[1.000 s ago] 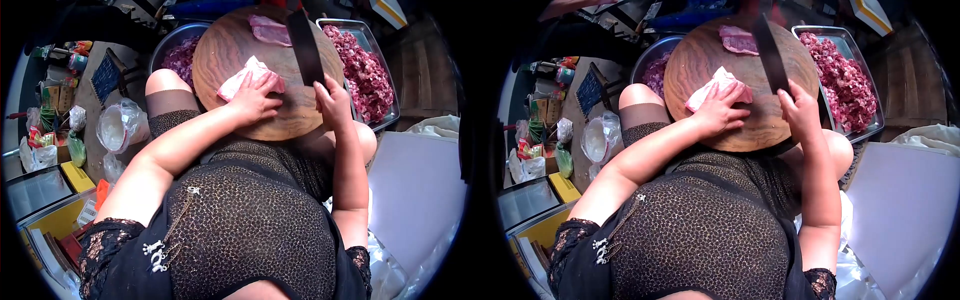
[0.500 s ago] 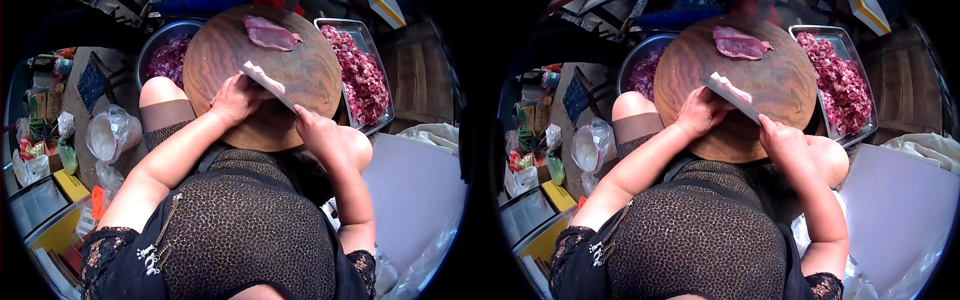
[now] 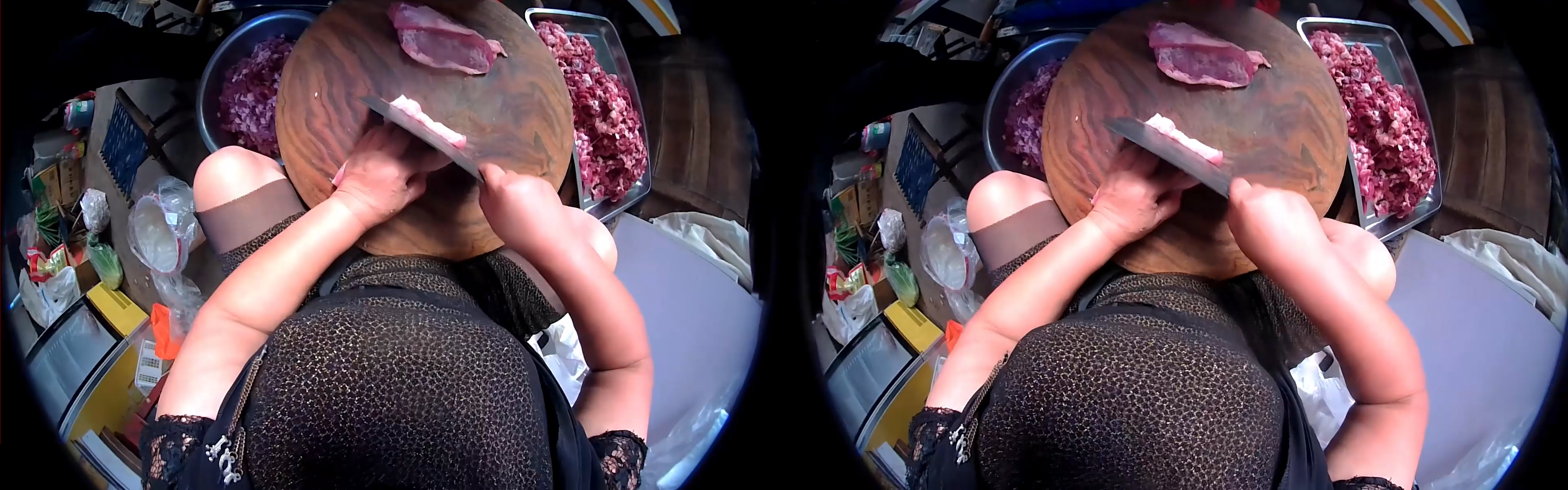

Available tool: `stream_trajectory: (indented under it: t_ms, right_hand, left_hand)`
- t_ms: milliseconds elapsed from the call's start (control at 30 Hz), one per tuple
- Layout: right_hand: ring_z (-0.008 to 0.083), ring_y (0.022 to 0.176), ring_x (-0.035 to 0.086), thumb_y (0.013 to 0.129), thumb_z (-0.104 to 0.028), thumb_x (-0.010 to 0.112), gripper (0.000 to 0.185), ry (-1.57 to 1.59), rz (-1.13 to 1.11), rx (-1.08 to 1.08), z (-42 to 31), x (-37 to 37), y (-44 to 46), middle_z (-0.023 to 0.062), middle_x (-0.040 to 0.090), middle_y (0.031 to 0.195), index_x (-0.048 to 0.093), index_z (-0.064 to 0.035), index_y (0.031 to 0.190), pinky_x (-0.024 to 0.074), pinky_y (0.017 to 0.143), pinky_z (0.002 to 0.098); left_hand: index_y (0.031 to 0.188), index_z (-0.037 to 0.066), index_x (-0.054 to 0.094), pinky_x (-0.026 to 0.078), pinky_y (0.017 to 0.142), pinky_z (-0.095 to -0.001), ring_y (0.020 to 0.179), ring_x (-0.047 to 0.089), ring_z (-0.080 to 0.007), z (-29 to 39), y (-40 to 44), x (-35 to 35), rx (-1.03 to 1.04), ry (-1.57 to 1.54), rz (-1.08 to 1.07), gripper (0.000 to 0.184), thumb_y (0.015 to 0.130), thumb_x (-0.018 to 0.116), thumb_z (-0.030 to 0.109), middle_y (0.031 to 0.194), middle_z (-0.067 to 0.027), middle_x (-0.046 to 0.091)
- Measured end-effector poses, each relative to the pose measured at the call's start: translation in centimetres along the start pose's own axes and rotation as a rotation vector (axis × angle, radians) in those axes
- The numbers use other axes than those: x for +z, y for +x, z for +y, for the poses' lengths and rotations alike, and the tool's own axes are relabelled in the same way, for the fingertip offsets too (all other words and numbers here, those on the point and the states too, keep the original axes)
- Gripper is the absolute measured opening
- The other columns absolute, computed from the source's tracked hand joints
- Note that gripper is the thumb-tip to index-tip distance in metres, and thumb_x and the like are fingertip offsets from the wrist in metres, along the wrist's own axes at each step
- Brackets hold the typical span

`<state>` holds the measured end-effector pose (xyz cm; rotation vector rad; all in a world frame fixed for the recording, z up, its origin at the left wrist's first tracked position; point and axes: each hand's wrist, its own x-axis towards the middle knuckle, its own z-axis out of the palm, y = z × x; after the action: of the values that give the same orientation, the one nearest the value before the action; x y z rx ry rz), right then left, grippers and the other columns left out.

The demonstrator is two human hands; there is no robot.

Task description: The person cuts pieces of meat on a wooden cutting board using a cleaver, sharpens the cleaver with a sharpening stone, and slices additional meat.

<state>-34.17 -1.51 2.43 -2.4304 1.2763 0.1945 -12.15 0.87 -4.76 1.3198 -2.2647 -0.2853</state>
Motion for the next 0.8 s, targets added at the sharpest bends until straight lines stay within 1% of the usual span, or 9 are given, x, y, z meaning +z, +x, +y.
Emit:
stream_trajectory:
  t_ms: [133,233,400,433,467,567,667,733,800]
  right_hand:
    - [0.0354,0.075,0.069,0.084,-0.009,0.055,0.013,0.027,0.013,-0.056,-2.6,-0.4,5.3,0.0194,0.068,0.077,0.065,0.0003,0.083,0.0556,0.064,0.0455]
    - [0.0362,0.076,0.069,0.083,-0.008,0.055,0.015,0.042,-0.049,-0.083,-3.2,-0.5,6.5,0.0207,0.069,0.080,0.067,-0.0009,0.081,0.0557,0.066,0.0453]
    - [0.0390,0.072,0.066,0.087,-0.013,0.055,0.014,-0.034,0.016,0.104,0.7,0.4,-0.6,0.0204,0.066,0.075,0.063,-0.0025,0.087,0.0532,0.064,0.0491]
    - [0.0390,0.072,0.066,0.087,-0.013,0.055,0.014,-0.043,0.018,0.112,1.7,0.6,-2.3,0.0204,0.066,0.075,0.063,-0.0025,0.087,0.0532,0.064,0.0491]
    - [0.0394,0.071,0.066,0.088,-0.015,0.055,0.015,-0.056,-0.018,0.154,2.5,0.8,-3.7,0.0209,0.066,0.075,0.063,-0.0023,0.088,0.0529,0.065,0.0497]
    - [0.0405,0.071,0.065,0.090,-0.019,0.055,0.019,-0.058,0.001,0.196,3.1,1.4,-5.7,0.0220,0.065,0.074,0.062,-0.0017,0.087,0.0520,0.067,0.0505]
    - [0.0410,0.078,0.066,0.090,-0.023,0.056,0.025,0.039,0.114,0.247,3.4,1.7,-4.6,0.0227,0.066,0.078,0.064,0.0001,0.083,0.0524,0.071,0.0501]
    - [0.0431,0.083,0.064,0.091,-0.023,0.055,0.027,0.235,0.139,0.360,2.7,0.9,-2.9,0.0254,0.066,0.082,0.064,0.0018,0.089,0.0509,0.077,0.0503]
    - [0.0431,0.086,0.064,0.090,-0.022,0.053,0.026,0.160,0.213,0.320,2.1,1.3,-2.6,0.0262,0.066,0.086,0.064,0.0017,0.092,0.0499,0.080,0.0505]
  left_hand:
    - [0.120,0.028,0.064,0.040,0.105,-0.0482,0.122,0.046,-0.0392,-0.6,-0.7,1.8,0.003,-0.051,0.043,0.053,0.069,0.068,0.014,0.126,-0.0140,0.052]
    - [0.105,0.022,0.070,0.045,0.097,-0.0433,0.110,0.054,-0.0335,-0.5,-0.6,0.9,-0.051,-0.101,-0.018,0.037,0.069,0.069,0.015,0.116,-0.0107,0.057]
    - [0.117,0.041,0.067,0.048,0.094,-0.0411,0.104,0.055,-0.0285,0.0,-0.3,0.0,0.059,-0.013,0.058,0.052,0.071,0.067,0.016,0.109,-0.0067,0.057]
    - [0.114,0.033,0.069,0.045,0.099,-0.0419,0.111,0.053,-0.0295,-0.1,-0.2,-0.3,0.060,-0.009,-0.045,0.046,0.071,0.068,0.018,0.118,-0.0080,0.055]
    - [0.114,0.033,0.069,0.045,0.099,-0.0419,0.111,0.053,-0.0295,-0.3,-0.5,0.2,0.067,-0.013,-0.037,0.046,0.071,0.068,0.018,0.118,-0.0080,0.055]
    - [0.107,0.017,0.067,0.038,0.106,-0.0442,0.123,0.048,-0.0321,-0.9,-1.8,2.1,-0.073,-0.008,-0.038,0.034,0.074,0.068,0.021,0.130,-0.0113,0.052]
    - [0.107,0.015,0.065,0.045,0.098,-0.0443,0.114,0.054,-0.0339,0.1,-1.7,1.2,0.031,0.045,0.070,0.035,0.072,0.068,0.012,0.121,-0.0115,0.055]
    - [0.108,0.016,0.065,0.042,0.102,-0.0450,0.118,0.052,-0.0339,0.5,-1.8,1.3,0.012,0.050,0.057,0.036,0.073,0.069,0.013,0.122,-0.0119,0.055]
    - [0.109,0.016,0.065,0.042,0.103,-0.0449,0.118,0.052,-0.0337,0.2,-2.1,1.4,0.053,0.070,0.084,0.036,0.073,0.069,0.014,0.125,-0.0124,0.054]
